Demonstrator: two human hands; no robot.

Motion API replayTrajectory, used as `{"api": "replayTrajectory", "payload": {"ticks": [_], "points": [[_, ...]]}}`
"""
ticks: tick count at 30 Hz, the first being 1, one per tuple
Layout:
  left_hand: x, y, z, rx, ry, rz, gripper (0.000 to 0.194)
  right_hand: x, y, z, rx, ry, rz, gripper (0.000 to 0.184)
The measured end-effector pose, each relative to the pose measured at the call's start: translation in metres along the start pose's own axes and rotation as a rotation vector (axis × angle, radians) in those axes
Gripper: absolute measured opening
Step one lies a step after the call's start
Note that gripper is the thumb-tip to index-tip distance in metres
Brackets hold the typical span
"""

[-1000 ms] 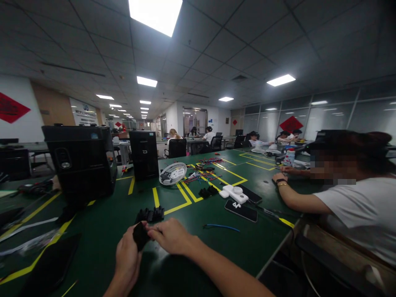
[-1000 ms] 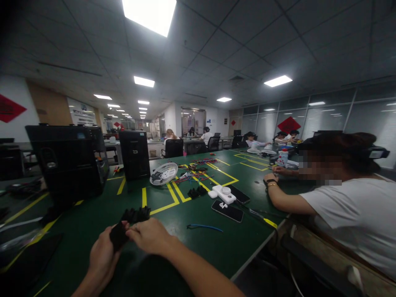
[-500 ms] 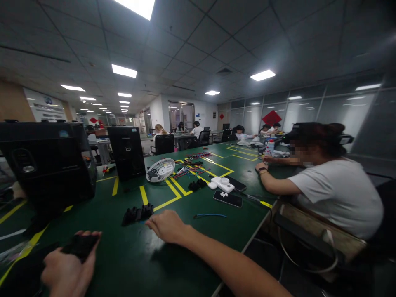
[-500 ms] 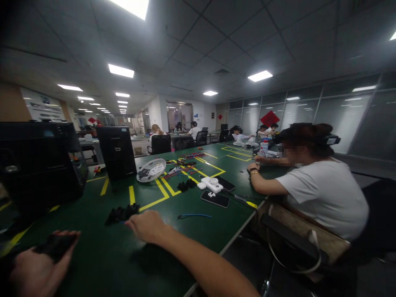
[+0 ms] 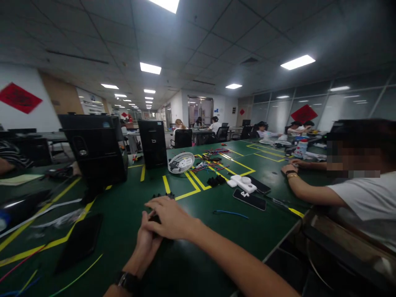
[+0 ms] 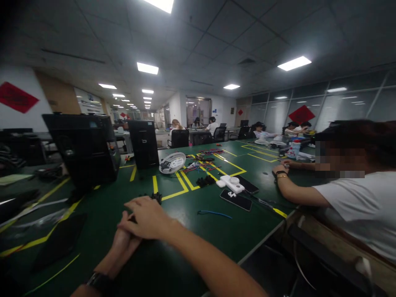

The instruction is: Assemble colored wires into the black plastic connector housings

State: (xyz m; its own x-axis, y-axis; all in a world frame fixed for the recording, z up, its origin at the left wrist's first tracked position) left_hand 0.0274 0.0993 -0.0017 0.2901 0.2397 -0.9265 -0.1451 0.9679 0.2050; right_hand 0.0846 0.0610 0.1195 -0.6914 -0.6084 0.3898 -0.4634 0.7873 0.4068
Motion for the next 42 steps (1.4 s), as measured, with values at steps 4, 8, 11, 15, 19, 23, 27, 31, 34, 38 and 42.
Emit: {"api": "replayTrajectory", "payload": {"ticks": [4, 8, 11, 15, 19, 23, 27, 31, 34, 38, 42], "points": [[0.012, -0.009, 0.004, -0.241, -0.216, -0.192, 0.031, -0.048, -0.027, -0.001, 0.183, 0.08, -0.037, 0.055], [0.009, -0.013, 0.03, -0.09, -0.321, -0.215, 0.042, -0.097, -0.017, -0.011, 0.133, 0.061, 0.126, 0.049], [0.005, -0.015, 0.033, -0.032, -0.272, -0.177, 0.049, -0.136, 0.004, -0.013, 0.095, -0.104, 0.246, 0.04], [0.004, -0.015, 0.036, 0.039, -0.214, -0.143, 0.05, -0.164, 0.028, -0.007, 0.076, -0.263, 0.3, 0.039], [0.005, -0.014, 0.04, 0.098, -0.196, -0.113, 0.049, -0.165, 0.041, 0.008, 0.093, -0.313, 0.279, 0.038], [0.006, -0.014, 0.042, 0.097, -0.186, -0.118, 0.048, -0.155, 0.046, 0.02, 0.132, -0.334, 0.206, 0.052], [0.001, -0.016, 0.044, 0.096, -0.184, -0.117, 0.048, -0.162, 0.042, 0.008, 0.083, -0.38, 0.156, 0.05], [-0.005, -0.019, 0.047, 0.114, -0.185, -0.106, 0.046, -0.215, 0.029, -0.033, -0.114, -0.562, 0.466, 0.04], [-0.006, -0.019, 0.048, 0.121, -0.182, -0.102, 0.046, -0.241, 0.014, -0.044, -0.12, -0.605, 0.568, 0.034], [0.0, -0.016, 0.047, 0.123, -0.175, -0.101, 0.047, -0.245, 0.001, -0.04, -0.068, -0.586, 0.56, 0.023], [0.004, -0.016, 0.047, 0.144, -0.169, -0.098, 0.046, -0.237, -0.002, -0.04, -0.03, -0.506, 0.521, 0.034]]}}
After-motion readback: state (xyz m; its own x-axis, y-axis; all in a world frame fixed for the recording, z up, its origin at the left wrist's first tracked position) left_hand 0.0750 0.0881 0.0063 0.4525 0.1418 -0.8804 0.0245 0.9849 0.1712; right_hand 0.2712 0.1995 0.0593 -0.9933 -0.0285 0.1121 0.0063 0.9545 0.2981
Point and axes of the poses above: each hand's wrist, its own y-axis towards the middle knuckle, its own z-axis out of the palm, x = y × z, the point moved 8 cm from there along y, towards the middle knuckle, and after that the axes turned 15 degrees about z, right-handed, at the moved point
